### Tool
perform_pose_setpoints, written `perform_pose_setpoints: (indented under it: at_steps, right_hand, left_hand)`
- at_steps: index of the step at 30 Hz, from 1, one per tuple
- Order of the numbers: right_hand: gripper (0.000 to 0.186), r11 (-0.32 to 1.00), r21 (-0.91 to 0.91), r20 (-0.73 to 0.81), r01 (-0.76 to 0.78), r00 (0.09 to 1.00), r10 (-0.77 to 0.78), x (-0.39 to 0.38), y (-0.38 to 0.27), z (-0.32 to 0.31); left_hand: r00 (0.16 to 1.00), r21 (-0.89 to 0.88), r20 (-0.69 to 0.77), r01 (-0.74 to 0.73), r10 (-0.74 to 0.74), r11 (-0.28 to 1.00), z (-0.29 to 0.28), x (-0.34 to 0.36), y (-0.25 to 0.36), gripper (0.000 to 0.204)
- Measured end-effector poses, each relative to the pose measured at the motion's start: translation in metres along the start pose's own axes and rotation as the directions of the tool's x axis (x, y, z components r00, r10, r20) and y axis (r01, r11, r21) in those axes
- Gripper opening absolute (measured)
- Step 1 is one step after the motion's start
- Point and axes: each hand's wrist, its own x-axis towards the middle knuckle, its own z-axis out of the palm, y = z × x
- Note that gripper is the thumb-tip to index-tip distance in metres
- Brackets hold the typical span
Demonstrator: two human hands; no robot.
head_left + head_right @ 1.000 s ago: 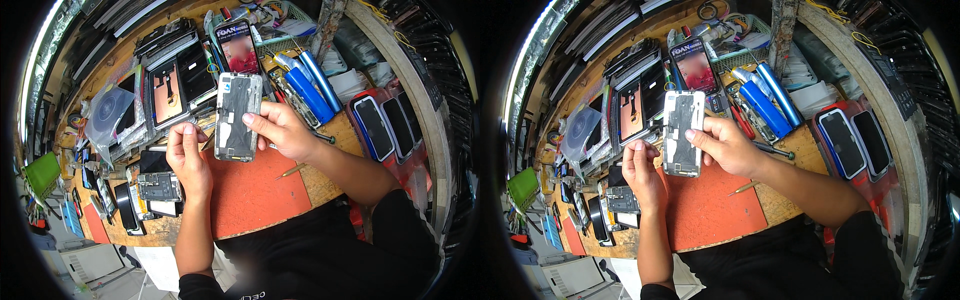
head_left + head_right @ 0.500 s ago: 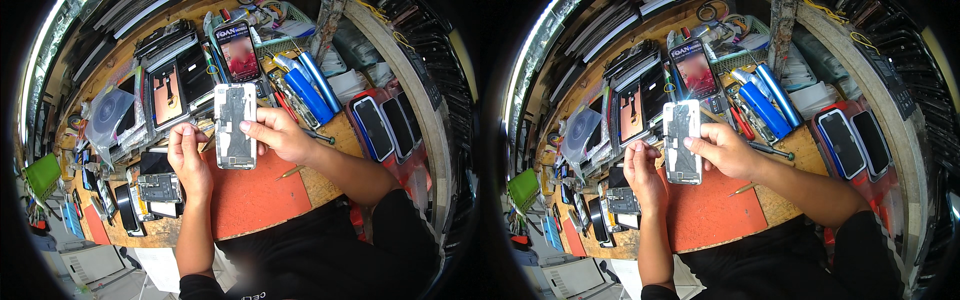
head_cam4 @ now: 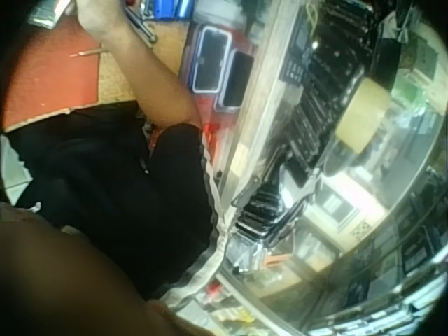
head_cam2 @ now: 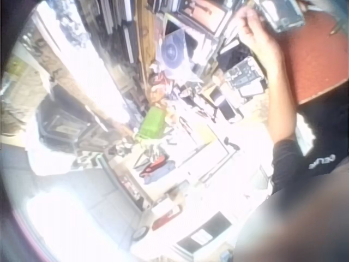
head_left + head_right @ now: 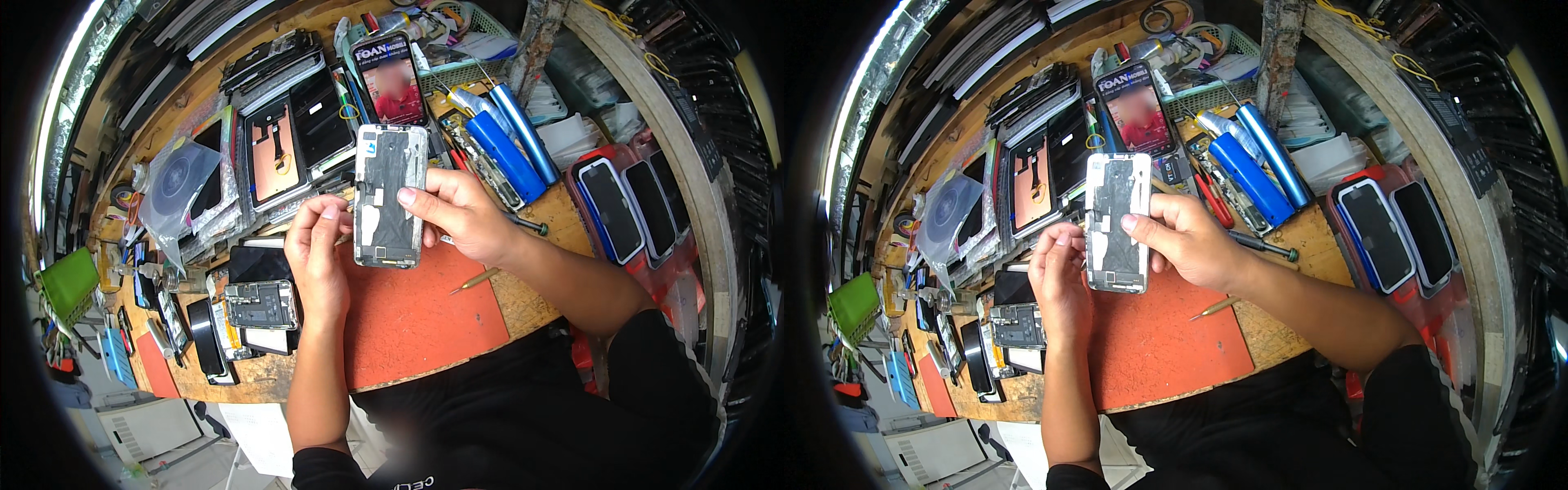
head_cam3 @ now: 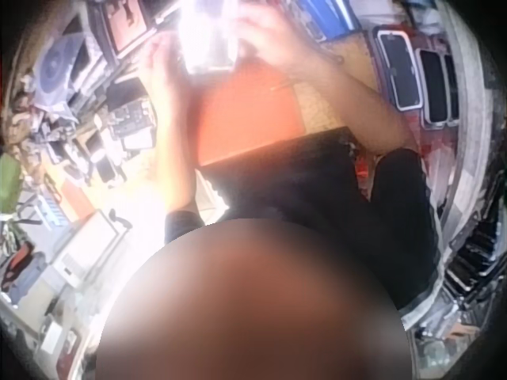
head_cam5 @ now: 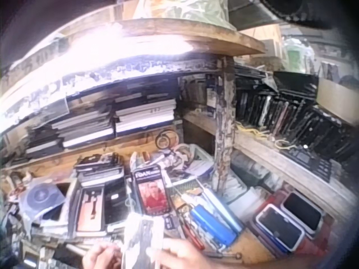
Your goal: The person operates a smartphone's dialer, then disassembles a second phone by removing the back cover and battery. They reassemble the phone and use a metal prying tool to separate the screen assembly from the frame.
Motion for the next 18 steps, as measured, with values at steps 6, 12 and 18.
perform_pose_setpoints:
  at_steps: [6, 12, 18]
  right_hand:
    - [0.029, 0.999, -0.039, -0.002, -0.003, 1.000, 0.003, -0.0005, -0.0019, 0.0005]
    - [0.029, 0.995, -0.095, -0.006, 0.007, 1.000, -0.008, -0.0003, -0.0001, 0.0009]
    - [0.029, 0.996, -0.090, 0.003, 0.028, 1.000, -0.028, -0.0008, 0.0030, 0.0021]
  left_hand:
    - [0.997, -0.080, 0.049, 0.061, -0.057, 0.995, 0.0054, -0.0038, 0.0024, 0.015]
    - [0.998, -0.029, 0.050, 0.038, -0.037, 0.999, 0.0016, -0.0035, 0.0014, 0.010]
    - [0.998, 0.067, 0.048, -0.045, 0.042, 0.997, 0.0004, -0.0026, -0.0039, 0.005]
